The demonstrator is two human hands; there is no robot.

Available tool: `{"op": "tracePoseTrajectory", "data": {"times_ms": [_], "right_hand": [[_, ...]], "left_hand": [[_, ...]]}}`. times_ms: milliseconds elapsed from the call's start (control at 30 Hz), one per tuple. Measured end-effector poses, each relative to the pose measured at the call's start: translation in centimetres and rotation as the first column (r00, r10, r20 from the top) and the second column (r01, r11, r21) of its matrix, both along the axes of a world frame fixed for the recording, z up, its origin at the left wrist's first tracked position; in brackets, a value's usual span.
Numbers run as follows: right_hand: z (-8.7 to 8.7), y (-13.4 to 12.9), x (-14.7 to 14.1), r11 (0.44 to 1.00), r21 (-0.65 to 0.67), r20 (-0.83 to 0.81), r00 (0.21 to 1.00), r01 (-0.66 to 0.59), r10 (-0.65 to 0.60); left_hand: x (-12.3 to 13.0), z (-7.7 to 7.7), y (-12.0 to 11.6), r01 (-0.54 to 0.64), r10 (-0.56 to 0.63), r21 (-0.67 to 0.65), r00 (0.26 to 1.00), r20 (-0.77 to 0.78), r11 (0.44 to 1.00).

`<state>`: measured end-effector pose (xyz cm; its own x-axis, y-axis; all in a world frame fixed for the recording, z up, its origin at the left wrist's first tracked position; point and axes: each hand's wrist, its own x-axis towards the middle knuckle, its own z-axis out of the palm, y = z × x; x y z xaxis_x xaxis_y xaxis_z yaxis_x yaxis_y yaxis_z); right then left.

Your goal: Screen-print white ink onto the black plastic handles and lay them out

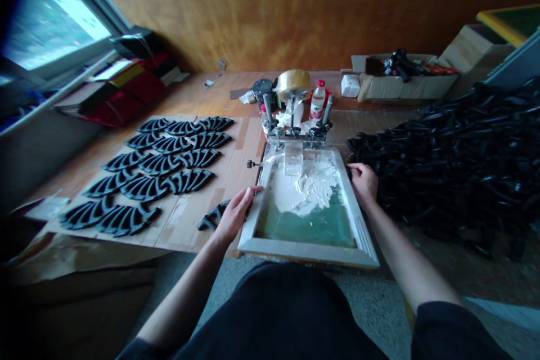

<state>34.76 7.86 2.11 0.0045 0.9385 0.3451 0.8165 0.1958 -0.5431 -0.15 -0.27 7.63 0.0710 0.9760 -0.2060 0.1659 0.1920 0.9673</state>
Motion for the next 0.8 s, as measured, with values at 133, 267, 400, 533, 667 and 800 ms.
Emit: {"op": "tracePoseTrajectory", "data": {"times_ms": [133, 267, 400, 533, 667, 800], "right_hand": [[2.2, 2.4, -4.1, 0.992, 0.126, 0.059, 0.998, -0.013, 0.006], [3.3, 2.7, -10.1, 0.975, -0.012, 0.281, 0.935, -0.224, 0.218], [2.4, -0.2, -11.3, 0.91, -0.195, 0.337, 0.846, -0.366, 0.413], [1.9, -3.7, -9.5, 0.743, -0.2, 0.357, 0.658, -0.639, 0.663], [2.8, -4.0, -8.6, 0.618, -0.251, 0.276, 0.557, -0.745, 0.784], [2.0, -3.5, -9.5, 0.763, -0.117, 0.222, 0.732, -0.636, 0.644]], "left_hand": [[0.0, -5.7, -0.7, -0.019, 0.005, -0.09, 0.988, -0.152, 0.996], [0.3, -8.3, 0.0, -0.042, 0.011, -0.097, 0.954, -0.301, 0.994], [0.2, -8.7, 0.2, -0.037, 0.004, -0.105, 0.955, -0.297, 0.994], [0.1, -8.8, 0.1, -0.053, 0.019, -0.118, 0.961, -0.277, 0.992], [0.3, -8.8, 0.1, -0.057, 0.021, -0.122, 0.961, -0.275, 0.991], [0.1, -8.7, 0.1, -0.058, 0.03, -0.101, 0.965, -0.262, 0.993]]}}
